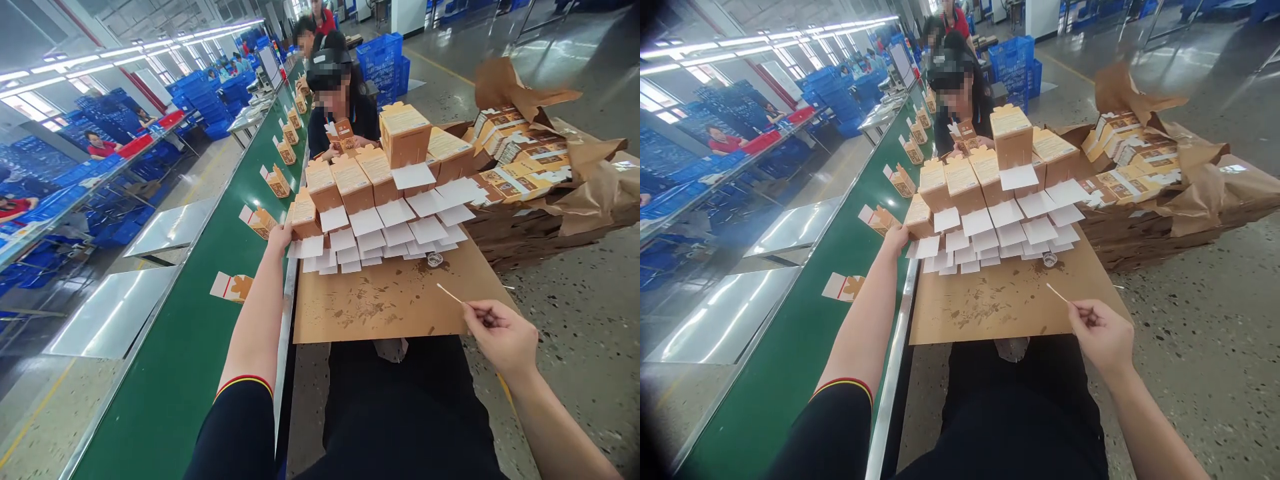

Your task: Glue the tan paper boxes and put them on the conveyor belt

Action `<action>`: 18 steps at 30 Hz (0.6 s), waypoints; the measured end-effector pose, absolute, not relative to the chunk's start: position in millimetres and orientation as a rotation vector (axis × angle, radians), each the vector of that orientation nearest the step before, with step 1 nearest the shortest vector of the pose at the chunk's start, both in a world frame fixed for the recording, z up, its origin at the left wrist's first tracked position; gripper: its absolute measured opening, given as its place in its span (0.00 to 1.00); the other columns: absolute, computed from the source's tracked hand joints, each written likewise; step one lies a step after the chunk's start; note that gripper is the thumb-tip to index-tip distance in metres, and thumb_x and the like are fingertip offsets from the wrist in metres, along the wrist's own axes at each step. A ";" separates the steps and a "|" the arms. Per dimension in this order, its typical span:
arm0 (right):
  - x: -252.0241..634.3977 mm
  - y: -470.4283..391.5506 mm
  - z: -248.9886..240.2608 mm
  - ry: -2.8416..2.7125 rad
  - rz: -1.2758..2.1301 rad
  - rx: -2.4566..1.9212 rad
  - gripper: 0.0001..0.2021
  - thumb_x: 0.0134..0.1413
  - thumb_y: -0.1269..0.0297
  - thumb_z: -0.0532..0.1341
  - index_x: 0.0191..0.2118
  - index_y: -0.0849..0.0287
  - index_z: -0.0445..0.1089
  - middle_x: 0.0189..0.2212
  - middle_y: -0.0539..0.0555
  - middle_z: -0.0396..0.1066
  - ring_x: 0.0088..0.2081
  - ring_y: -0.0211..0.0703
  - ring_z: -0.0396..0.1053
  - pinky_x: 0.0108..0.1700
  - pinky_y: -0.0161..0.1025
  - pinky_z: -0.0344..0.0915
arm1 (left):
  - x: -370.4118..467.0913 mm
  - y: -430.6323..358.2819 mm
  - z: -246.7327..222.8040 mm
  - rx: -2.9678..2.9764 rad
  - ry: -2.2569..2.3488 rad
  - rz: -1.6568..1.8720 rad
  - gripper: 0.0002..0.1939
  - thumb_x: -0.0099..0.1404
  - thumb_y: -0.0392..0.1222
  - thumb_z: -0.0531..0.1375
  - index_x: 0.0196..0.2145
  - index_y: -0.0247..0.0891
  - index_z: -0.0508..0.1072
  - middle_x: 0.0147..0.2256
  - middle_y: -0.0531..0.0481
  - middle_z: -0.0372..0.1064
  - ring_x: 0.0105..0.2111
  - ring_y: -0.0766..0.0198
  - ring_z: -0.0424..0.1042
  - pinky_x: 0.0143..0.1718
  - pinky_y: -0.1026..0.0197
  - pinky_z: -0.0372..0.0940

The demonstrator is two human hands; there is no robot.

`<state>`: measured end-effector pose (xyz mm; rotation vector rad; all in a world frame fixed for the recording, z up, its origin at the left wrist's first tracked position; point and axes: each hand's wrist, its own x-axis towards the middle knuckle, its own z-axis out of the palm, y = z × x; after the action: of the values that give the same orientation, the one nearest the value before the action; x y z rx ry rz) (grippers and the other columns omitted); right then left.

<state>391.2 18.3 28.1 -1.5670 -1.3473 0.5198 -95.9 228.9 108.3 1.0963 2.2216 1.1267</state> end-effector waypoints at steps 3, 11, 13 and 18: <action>393.5 51.3 40.0 -1.463 0.419 -1.655 0.16 0.62 0.46 0.66 0.32 0.53 0.79 0.26 0.56 0.78 0.27 0.48 0.77 0.33 0.44 0.76 | -103.2 211.5 113.0 1.014 2.258 1.162 0.12 0.66 0.49 0.70 0.36 0.41 0.74 0.43 0.31 0.80 0.52 0.35 0.78 0.50 0.41 0.74; 389.8 130.3 65.2 -1.829 0.475 -1.856 0.09 0.56 0.68 0.65 0.27 0.52 0.68 0.26 0.58 0.77 0.31 0.53 0.76 0.37 0.45 0.68 | -104.9 103.9 82.7 0.631 1.752 1.590 0.22 0.60 0.47 0.70 0.51 0.43 0.74 0.52 0.41 0.81 0.49 0.50 0.83 0.48 0.50 0.77; 389.7 136.3 63.1 -1.866 0.481 -1.862 0.11 0.53 0.70 0.66 0.25 0.51 0.66 0.23 0.56 0.74 0.29 0.53 0.74 0.35 0.44 0.65 | -94.8 74.1 67.9 0.600 1.572 1.643 0.26 0.56 0.47 0.73 0.52 0.41 0.77 0.55 0.38 0.81 0.52 0.46 0.84 0.52 0.46 0.78; 403.5 137.8 57.1 -1.854 0.473 -1.859 0.13 0.52 0.68 0.69 0.24 0.50 0.66 0.21 0.55 0.73 0.27 0.50 0.71 0.34 0.44 0.64 | -54.9 13.4 36.4 0.709 1.443 1.568 0.39 0.53 0.52 0.82 0.59 0.42 0.79 0.64 0.35 0.78 0.66 0.35 0.77 0.67 0.34 0.73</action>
<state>403.5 137.8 57.1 -1.8591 -1.8537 0.4735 -54.9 13.4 36.4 0.7090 1.4433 1.5677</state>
